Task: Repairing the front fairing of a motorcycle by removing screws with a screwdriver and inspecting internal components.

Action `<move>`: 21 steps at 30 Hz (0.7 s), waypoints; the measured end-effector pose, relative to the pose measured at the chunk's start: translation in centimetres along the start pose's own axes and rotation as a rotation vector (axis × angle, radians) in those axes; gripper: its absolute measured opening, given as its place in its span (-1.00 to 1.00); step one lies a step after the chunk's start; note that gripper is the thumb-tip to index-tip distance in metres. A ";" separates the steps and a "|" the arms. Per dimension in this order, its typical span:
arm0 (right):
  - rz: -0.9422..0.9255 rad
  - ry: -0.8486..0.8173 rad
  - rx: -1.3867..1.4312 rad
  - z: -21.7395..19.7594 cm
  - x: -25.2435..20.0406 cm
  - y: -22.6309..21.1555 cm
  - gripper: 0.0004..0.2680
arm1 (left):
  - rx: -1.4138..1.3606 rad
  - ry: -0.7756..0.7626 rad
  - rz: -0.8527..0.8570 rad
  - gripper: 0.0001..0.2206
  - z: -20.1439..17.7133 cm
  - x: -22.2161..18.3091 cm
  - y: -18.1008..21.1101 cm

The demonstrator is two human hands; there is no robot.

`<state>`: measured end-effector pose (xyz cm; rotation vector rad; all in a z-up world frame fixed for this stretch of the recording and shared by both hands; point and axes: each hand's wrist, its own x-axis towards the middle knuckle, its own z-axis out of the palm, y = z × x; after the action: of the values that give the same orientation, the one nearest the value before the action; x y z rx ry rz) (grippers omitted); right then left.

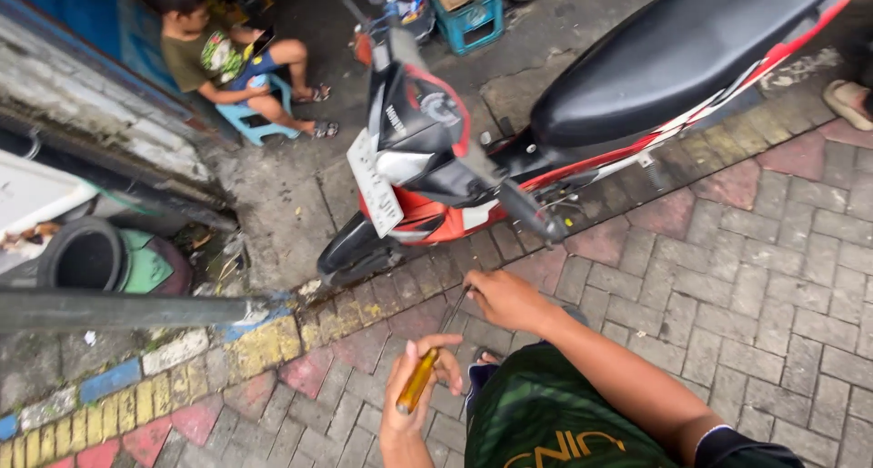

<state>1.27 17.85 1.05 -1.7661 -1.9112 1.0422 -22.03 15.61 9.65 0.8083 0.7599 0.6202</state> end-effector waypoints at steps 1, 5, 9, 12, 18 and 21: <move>0.009 0.012 -0.001 -1.2 -0.3 0.8 -0.91 | 0.003 -0.014 -0.003 -0.34 0.9 0.9 -0.5; 0.086 -0.026 0.142 -5.1 -2.8 4.2 -0.86 | 0.040 0.012 -0.022 -0.39 4.9 3.8 -3.1; 0.098 -0.042 0.267 -8.2 -4.6 8.4 -0.80 | 0.138 0.135 -0.206 -0.58 9.4 6.8 -4.7; 0.183 -0.040 0.305 -10.3 -6.0 10.9 -0.88 | 0.135 0.095 -0.182 -0.65 11.7 8.7 -7.2; 0.227 0.109 0.480 -11.7 -7.6 16.6 -0.87 | -0.075 0.130 -0.195 -0.77 17.5 11.9 -11.3; 0.369 0.055 0.572 -13.5 -7.6 17.6 -0.71 | -0.152 0.200 -0.337 -0.81 19.3 13.0 -13.5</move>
<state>24.31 13.68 -0.47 -1.7904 -1.1060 1.4653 3.39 10.02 3.06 0.4674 0.9935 0.4516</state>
